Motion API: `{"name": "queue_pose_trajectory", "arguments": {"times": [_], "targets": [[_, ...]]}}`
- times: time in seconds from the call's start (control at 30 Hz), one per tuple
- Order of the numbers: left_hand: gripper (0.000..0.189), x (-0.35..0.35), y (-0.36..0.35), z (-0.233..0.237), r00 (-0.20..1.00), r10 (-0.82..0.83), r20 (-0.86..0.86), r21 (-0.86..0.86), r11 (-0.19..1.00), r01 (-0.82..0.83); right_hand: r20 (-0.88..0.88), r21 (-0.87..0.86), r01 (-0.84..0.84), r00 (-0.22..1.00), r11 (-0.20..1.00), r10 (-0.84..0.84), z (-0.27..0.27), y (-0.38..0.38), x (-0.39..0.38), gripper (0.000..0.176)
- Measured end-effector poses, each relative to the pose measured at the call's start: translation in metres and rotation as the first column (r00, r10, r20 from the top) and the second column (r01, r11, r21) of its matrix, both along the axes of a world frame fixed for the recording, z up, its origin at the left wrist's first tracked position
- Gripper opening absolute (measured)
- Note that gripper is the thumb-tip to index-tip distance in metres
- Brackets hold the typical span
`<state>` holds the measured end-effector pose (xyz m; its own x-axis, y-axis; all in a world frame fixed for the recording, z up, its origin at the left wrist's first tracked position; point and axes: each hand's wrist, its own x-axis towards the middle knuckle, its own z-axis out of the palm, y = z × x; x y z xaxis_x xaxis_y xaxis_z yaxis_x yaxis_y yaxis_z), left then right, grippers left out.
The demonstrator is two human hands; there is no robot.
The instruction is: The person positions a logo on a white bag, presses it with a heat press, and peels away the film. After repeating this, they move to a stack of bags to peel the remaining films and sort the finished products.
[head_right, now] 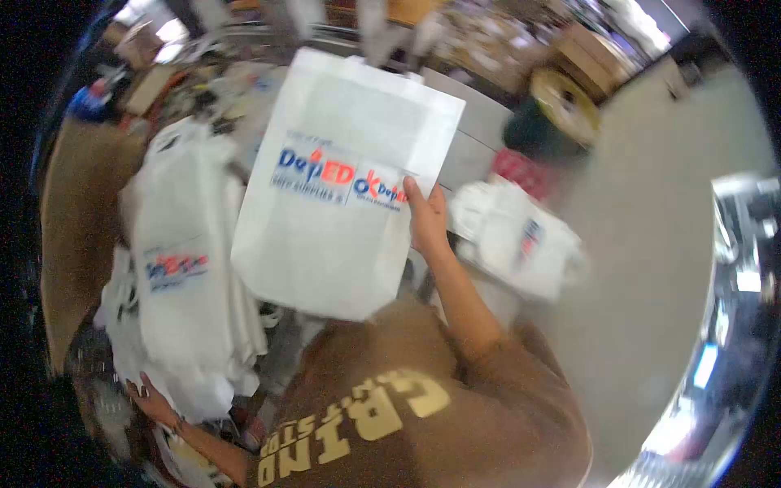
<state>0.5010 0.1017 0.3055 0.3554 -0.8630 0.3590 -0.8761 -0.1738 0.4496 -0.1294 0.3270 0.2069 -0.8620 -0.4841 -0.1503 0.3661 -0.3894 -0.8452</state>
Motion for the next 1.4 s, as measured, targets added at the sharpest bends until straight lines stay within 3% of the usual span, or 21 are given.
{"name": "queue_pose_trajectory", "arguments": {"times": [0.1, 0.17, 0.23, 0.3, 0.33, 0.4, 0.5, 0.6, 0.67, 0.73, 0.77, 0.8, 0.9, 0.93, 0.97, 1.0, 1.07, 1.13, 1.2, 1.3, 1.4], "targets": [[0.056, -0.082, -0.010, -0.021, 0.899, -0.436, 0.033, 0.020, 0.900, 0.435, 0.077, 0.093, 0.252, 0.963, 0.963, -0.259, -0.070, 0.075, -0.047, 0.055], [0.054, -0.154, 0.007, -0.010, 0.809, -0.582, 0.085, 0.045, 0.813, 0.581, 0.117, 0.200, 0.603, 0.768, 0.773, -0.629, -0.137, 0.143, -0.084, 0.052], [0.051, -0.193, 0.009, -0.015, 0.706, -0.696, 0.135, 0.069, 0.717, 0.694, 0.042, 0.192, 0.698, 0.696, 0.690, -0.717, -0.175, 0.202, -0.107, 0.055], [0.050, -0.210, 0.000, -0.030, 0.598, -0.794, 0.109, 0.162, 0.608, 0.777, 0.172, 0.263, 0.835, 0.452, 0.483, -0.875, -0.224, 0.256, -0.125, 0.063], [0.053, -0.223, 0.006, -0.027, 0.616, -0.786, 0.053, 0.263, 0.606, 0.751, 0.181, 0.269, 0.839, 0.438, 0.473, -0.881, -0.245, 0.276, -0.131, 0.063], [0.055, -0.221, 0.002, -0.039, 0.622, -0.779, -0.084, 0.243, 0.589, 0.771, 0.233, 0.608, 0.765, 0.085, 0.214, -0.969, -0.278, 0.304, -0.138, 0.078], [0.059, -0.212, -0.009, -0.045, 0.626, -0.760, -0.177, 0.264, 0.576, 0.774, 0.191, 0.801, 0.579, -0.010, 0.150, -0.982, -0.323, 0.330, -0.139, 0.078], [0.060, -0.221, 0.001, -0.035, 0.630, -0.763, -0.144, 0.319, 0.567, 0.760, 0.152, 0.837, 0.514, 0.109, 0.187, -0.982, -0.358, 0.346, -0.134, 0.082], [0.061, -0.221, 0.002, -0.036, 0.651, -0.749, -0.125, 0.377, 0.571, 0.729, 0.161, 0.907, 0.370, 0.135, 0.201, -0.978, -0.458, 0.402, -0.140, 0.073], [0.060, -0.220, 0.002, -0.040, 0.680, -0.719, -0.142, 0.383, 0.594, 0.708, 0.134, 0.990, -0.007, 0.357, 0.141, -0.925, -0.393, 0.403, -0.129, 0.066], [0.059, -0.235, 0.011, -0.035, 0.676, -0.708, -0.203, 0.337, 0.598, 0.727, 0.151, 0.979, -0.189, 0.451, 0.070, -0.880, -0.357, 0.404, -0.122, 0.069], [0.059, -0.252, 0.020, -0.024, 0.725, -0.671, -0.157, 0.319, 0.660, 0.680, -0.446, 0.894, 0.099, 0.294, -0.437, -0.845, -0.357, 0.362, -0.112, 0.069], [0.053, -0.273, 0.027, -0.016, 0.658, -0.715, 0.235, 0.360, 0.693, 0.625, -0.547, 0.832, 0.440, 0.547, -0.338, -0.634, -0.345, 0.274, -0.097, 0.059], [0.051, -0.298, 0.033, 0.010, 0.630, -0.755, 0.181, 0.390, 0.644, 0.659, -0.409, 0.831, 0.521, 0.810, 0.194, -0.420, -0.369, 0.236, -0.092, 0.053], [0.051, -0.301, 0.028, 0.013, 0.589, -0.776, 0.226, 0.349, 0.628, 0.695, -0.372, 0.668, 0.334, 0.924, 0.665, -0.090, -0.381, 0.202, -0.087, 0.046], [0.052, -0.303, 0.027, 0.017, 0.590, -0.767, 0.253, 0.333, 0.642, 0.691, 0.135, 0.434, -0.049, 0.991, 0.900, -0.011, -0.248, 0.114, -0.051, 0.036], [0.050, -0.303, 0.026, 0.033, 0.602, -0.793, 0.086, 0.310, 0.596, 0.741, 0.090, 0.338, -0.483, 0.871, 0.808, 0.483, -0.142, 0.014, 0.011, 0.034], [0.048, -0.307, 0.025, 0.038, 0.627, -0.778, -0.020, 0.292, 0.596, 0.748, 0.009, 0.046, -0.748, 0.663, 0.662, 0.748, -0.053, -0.055, 0.071, 0.048], [0.039, -0.308, 0.019, 0.037, 0.528, -0.836, 0.151, 0.195, 0.549, 0.813, -0.009, -0.065, -0.805, 0.591, 0.589, 0.807, 0.002, -0.100, 0.120, 0.047], [0.033, -0.320, 0.007, 0.036, 0.336, -0.927, 0.166, 0.012, 0.343, 0.939, -0.072, -0.120, -0.795, 0.604, 0.595, 0.793, 0.025, -0.139, 0.151, 0.049], [0.024, -0.314, -0.004, 0.026, 0.290, -0.949, 0.128, 0.037, 0.296, 0.954, -0.075, -0.123, -0.778, 0.627, 0.616, 0.776, 0.030, -0.145, 0.161, 0.047]]}}
